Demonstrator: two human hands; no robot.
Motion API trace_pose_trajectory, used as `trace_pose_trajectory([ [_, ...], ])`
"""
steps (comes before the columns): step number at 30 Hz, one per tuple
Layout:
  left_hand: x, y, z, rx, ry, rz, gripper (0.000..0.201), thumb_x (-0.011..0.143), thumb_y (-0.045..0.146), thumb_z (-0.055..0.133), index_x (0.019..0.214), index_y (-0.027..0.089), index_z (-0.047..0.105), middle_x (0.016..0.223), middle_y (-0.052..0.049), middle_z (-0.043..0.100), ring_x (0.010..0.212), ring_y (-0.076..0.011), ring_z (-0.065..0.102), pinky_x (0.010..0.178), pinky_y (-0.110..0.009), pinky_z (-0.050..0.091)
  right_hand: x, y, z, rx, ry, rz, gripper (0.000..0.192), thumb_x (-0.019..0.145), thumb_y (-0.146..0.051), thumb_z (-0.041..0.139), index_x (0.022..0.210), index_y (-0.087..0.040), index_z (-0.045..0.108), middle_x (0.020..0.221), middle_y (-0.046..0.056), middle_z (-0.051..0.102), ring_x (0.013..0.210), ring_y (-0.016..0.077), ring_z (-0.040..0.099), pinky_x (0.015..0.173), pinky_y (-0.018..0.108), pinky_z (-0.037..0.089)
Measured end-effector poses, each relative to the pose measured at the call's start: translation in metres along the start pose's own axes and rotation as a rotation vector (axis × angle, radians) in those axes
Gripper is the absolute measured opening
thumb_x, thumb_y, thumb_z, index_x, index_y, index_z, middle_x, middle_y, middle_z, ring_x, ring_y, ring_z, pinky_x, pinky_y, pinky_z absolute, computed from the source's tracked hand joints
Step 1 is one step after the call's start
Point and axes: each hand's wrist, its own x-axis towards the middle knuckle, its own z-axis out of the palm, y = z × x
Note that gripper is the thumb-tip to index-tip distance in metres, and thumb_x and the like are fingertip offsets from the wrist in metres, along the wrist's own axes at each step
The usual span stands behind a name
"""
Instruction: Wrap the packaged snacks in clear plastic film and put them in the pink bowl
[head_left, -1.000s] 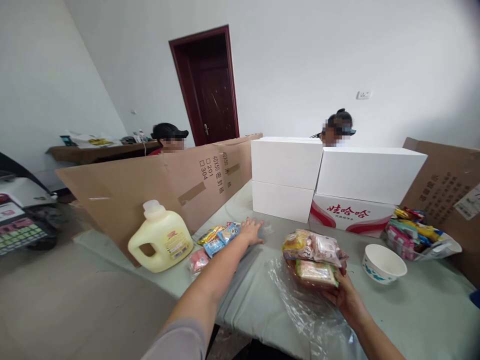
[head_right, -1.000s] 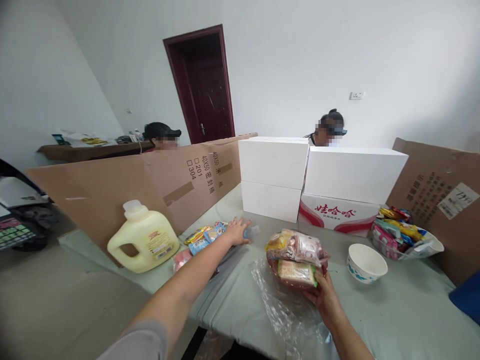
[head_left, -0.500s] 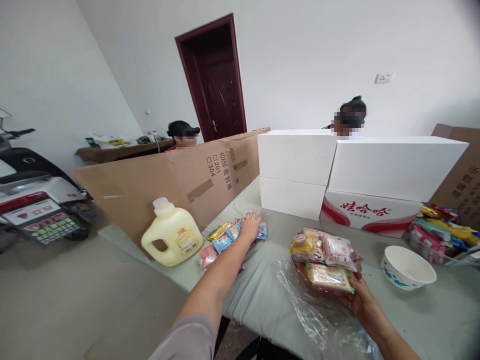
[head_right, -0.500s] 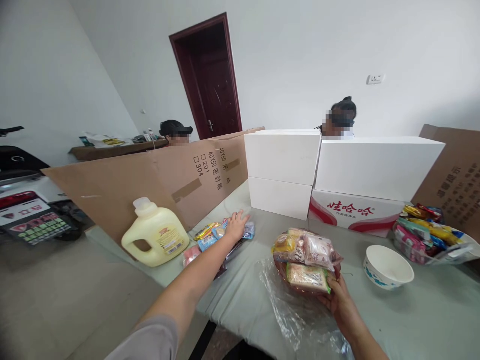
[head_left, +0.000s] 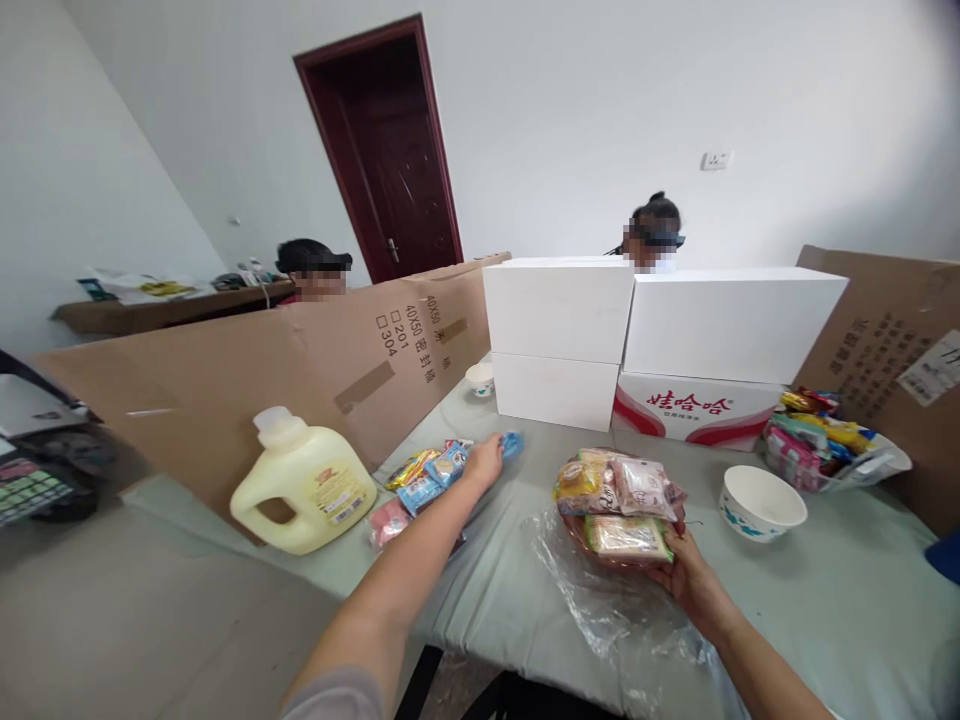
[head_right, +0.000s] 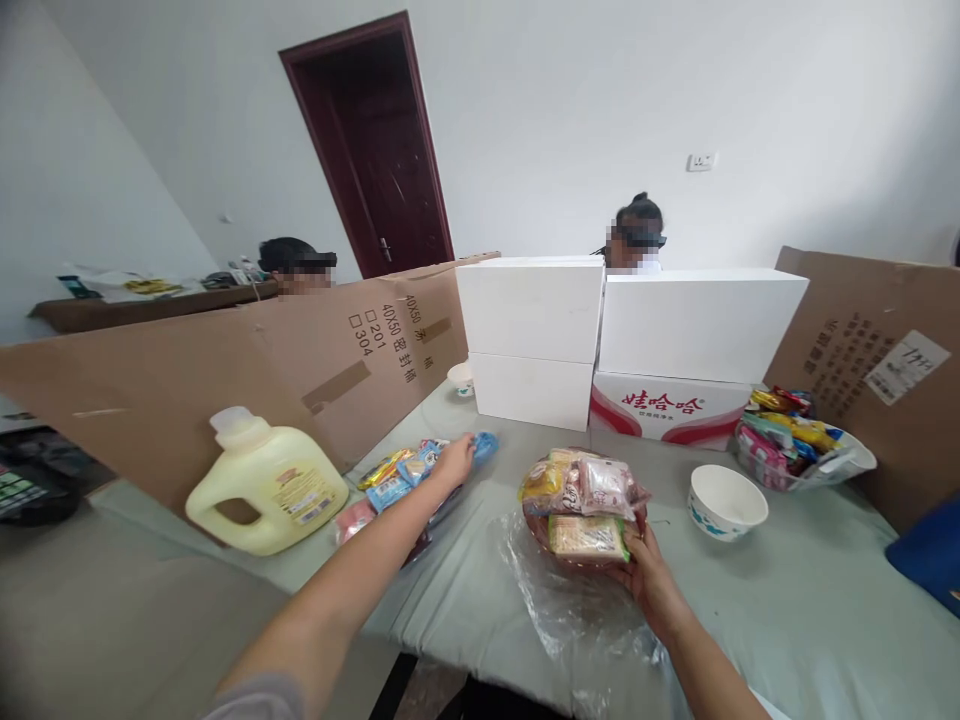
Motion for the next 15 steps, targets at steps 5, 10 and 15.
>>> trace_pose_trajectory([
  [5, -0.006, -0.002, -0.014, 0.087, 0.01, -0.037, 0.032, 0.093, 0.034, 0.058, 0.121, 0.017, 0.055, 0.121, -0.008, 0.058, 0.101, -0.021, 0.061, 0.085, -0.041, 0.053, 0.002, 0.001, 0.0, 0.007, -0.015, -0.012, 0.082, 0.067, -0.054, 0.074, 0.138, -0.039, 0.035, 0.121, 0.001, 0.063, 0.091, 0.0216, 0.067, 0.076, 0.034, 0.053],
  [10, -0.042, 0.007, -0.022, 0.142, 0.124, 0.086, 0.031, 0.094, 0.026, 0.054, 0.123, 0.016, 0.056, 0.13, -0.016, 0.053, 0.122, -0.0313, 0.049, 0.102, -0.052, 0.04, 0.003, 0.001, -0.001, -0.003, -0.011, -0.007, 0.08, 0.069, -0.055, 0.073, 0.137, -0.039, 0.035, 0.123, 0.002, 0.062, 0.092, 0.0213, 0.067, 0.076, 0.034, 0.054],
  [15, -0.063, 0.08, -0.02, 0.089, 0.114, 0.442, 0.071, 0.085, 0.052, 0.061, 0.146, 0.033, 0.03, 0.155, -0.005, 0.027, 0.142, -0.0304, 0.021, 0.116, -0.046, 0.022, -0.001, -0.008, 0.006, -0.037, -0.016, 0.005, 0.077, 0.073, -0.055, 0.069, 0.139, -0.038, 0.034, 0.117, 0.003, 0.065, 0.088, 0.0222, 0.068, 0.076, 0.038, 0.055],
])
